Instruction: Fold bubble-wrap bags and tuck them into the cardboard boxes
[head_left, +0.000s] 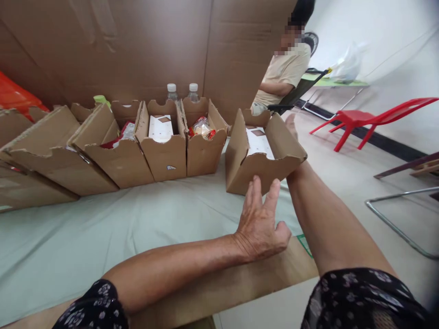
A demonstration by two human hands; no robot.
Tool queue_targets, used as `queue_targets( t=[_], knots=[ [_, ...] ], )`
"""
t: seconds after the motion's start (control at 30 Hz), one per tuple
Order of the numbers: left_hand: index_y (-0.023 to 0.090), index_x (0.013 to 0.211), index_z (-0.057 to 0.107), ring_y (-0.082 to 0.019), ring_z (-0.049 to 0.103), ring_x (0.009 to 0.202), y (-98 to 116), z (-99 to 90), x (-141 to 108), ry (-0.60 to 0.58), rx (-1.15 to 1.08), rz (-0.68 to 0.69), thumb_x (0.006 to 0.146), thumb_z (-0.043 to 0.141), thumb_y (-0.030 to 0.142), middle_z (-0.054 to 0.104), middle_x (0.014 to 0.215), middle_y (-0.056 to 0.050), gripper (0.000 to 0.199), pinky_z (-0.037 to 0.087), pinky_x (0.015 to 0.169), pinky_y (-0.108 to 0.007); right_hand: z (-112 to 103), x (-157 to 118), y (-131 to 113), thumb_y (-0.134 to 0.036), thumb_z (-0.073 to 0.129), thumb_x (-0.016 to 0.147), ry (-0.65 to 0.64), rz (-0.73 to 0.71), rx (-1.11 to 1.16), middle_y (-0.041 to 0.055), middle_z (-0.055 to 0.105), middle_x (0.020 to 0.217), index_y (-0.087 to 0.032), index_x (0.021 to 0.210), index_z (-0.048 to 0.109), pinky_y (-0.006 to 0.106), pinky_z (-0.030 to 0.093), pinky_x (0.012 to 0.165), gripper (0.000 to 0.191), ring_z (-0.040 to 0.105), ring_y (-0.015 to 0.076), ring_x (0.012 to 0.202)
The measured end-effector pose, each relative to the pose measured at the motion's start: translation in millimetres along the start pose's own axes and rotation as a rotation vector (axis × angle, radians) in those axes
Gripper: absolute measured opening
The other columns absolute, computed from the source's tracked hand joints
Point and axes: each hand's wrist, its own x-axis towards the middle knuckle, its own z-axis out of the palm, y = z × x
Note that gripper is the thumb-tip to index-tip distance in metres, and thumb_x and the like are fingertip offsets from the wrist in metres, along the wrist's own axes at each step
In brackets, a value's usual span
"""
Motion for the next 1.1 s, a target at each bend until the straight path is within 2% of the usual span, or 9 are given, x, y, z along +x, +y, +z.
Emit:
queue_targets(
  t=[0.1, 0.2, 0.3, 0.4, 0.5, 0.67, 0.77, 0.87, 1.1],
  knots=[
    [0.031, 0.167, 0.021, -0.044, 0.002, 0.165, -8, -33.2, -20, -0.03, 0.095, 0.06, 0.079, 0.064, 0.014, -0.011, 0.18, -0.012, 0.099, 0.018, 0.131, -0.069, -22, -45, -1, -0.066, 0.006, 0.103, -0.084, 0.107, 0.161, 0.018, 0.074, 0.127, -0.01, 0.123, 0.069, 0.038, 0.053, 0.104, 0.087, 0.068, 0.0216, 0.127],
    [0.03, 0.163, 0.035, -0.04, 0.011, 0.166, -24, -87.5, -68, -0.017, 0.301, 0.149, 0.084, 0.06, 0.013, 0.004, 0.18, -0.014, 0.085, 0.029, 0.128, -0.067, -52, -105, 13, -0.077, 0.045, 0.089, -0.106, 0.18, 0.301, 0.016, 0.066, 0.144, -0.024, 0.12, 0.07, 0.042, 0.056, 0.1, 0.066, 0.064, 0.0312, 0.133],
    [0.027, 0.155, 0.048, -0.038, 0.022, 0.164, -40, -149.3, -122, 0.08, 0.527, 0.065, 0.087, 0.056, 0.011, 0.018, 0.177, -0.016, 0.07, 0.038, 0.123, -0.065, -63, -142, 33, -0.067, 0.081, 0.067, -0.243, 0.201, 0.297, 0.0101, 0.06, 0.154, -0.033, 0.121, 0.069, 0.046, 0.055, 0.103, 0.065, 0.059, 0.0361, 0.137],
    [0.026, 0.148, 0.055, -0.039, 0.03, 0.161, -53, -204.6, -162, 0.237, 0.726, -0.07, 0.094, 0.056, 0.017, 0.028, 0.174, -0.016, 0.055, 0.042, 0.121, -0.064, -51, -139, 46, -0.05, 0.095, 0.053, -0.299, 0.244, 0.174, 0.0133, 0.07, 0.139, -0.027, 0.113, 0.072, 0.049, 0.054, 0.104, 0.068, 0.063, 0.0377, 0.128],
    [0.027, 0.143, 0.058, -0.041, 0.033, 0.159, -62, -241.1, -192, 0.35, 0.853, -0.109, 0.097, 0.057, 0.026, 0.035, 0.171, -0.014, 0.046, 0.042, 0.12, -0.068, -34, -113, 51, -0.047, 0.096, 0.049, -0.308, 0.254, 0.142, 0.0128, 0.077, 0.118, -0.021, 0.103, 0.071, 0.053, 0.053, 0.105, 0.065, 0.067, 0.0361, 0.117],
    [0.027, 0.137, 0.061, -0.044, 0.04, 0.155, -74, -256.1, -233, 0.458, 0.924, -0.191, 0.099, 0.055, 0.029, 0.043, 0.166, -0.015, 0.038, 0.052, 0.111, -0.068, -14, -77, 51, -0.051, 0.096, 0.046, -0.325, 0.235, 0.133, 0.008, 0.078, 0.105, -0.023, 0.1, 0.069, 0.057, 0.054, 0.104, 0.066, 0.07, 0.0329, 0.107],
    [0.027, 0.131, 0.064, -0.045, 0.044, 0.152, -80, -254.0, -243, 0.499, 0.899, -0.209, 0.099, 0.055, 0.031, 0.051, 0.16, -0.015, 0.033, 0.066, 0.088, -0.054, -2, -69, 49, -0.053, 0.095, 0.047, -0.307, 0.218, 0.12, 0.0074, 0.078, 0.114, -0.025, 0.106, 0.07, 0.055, 0.054, 0.105, 0.07, 0.07, 0.0315, 0.109],
    [0.026, 0.128, 0.066, -0.044, 0.046, 0.15, -84, -253.4, -243, 0.503, 0.853, -0.238, 0.099, 0.056, 0.033, 0.056, 0.156, -0.014, 0.031, 0.067, 0.069, -0.039, 9, -66, 47, -0.055, 0.092, 0.048, -0.246, 0.21, 0.086, 0.0073, 0.078, 0.115, -0.025, 0.11, 0.07, 0.051, 0.057, 0.099, 0.072, 0.07, 0.0297, 0.107],
    [0.023, 0.121, 0.072, -0.041, 0.053, 0.145, -84, -252.5, -242, 0.525, 0.821, -0.205, 0.099, 0.056, 0.03, 0.064, 0.147, -0.015, 0.028, 0.062, 0.1, -0.058, 0, -108, 9, -0.043, 0.081, 0.061, 0.01, 0.187, -0.195, 0.0064, 0.073, 0.073, -0.023, 0.086, 0.069, 0.047, 0.058, 0.076, 0.034, 0.07, 0.0294, 0.077]
  ],
)
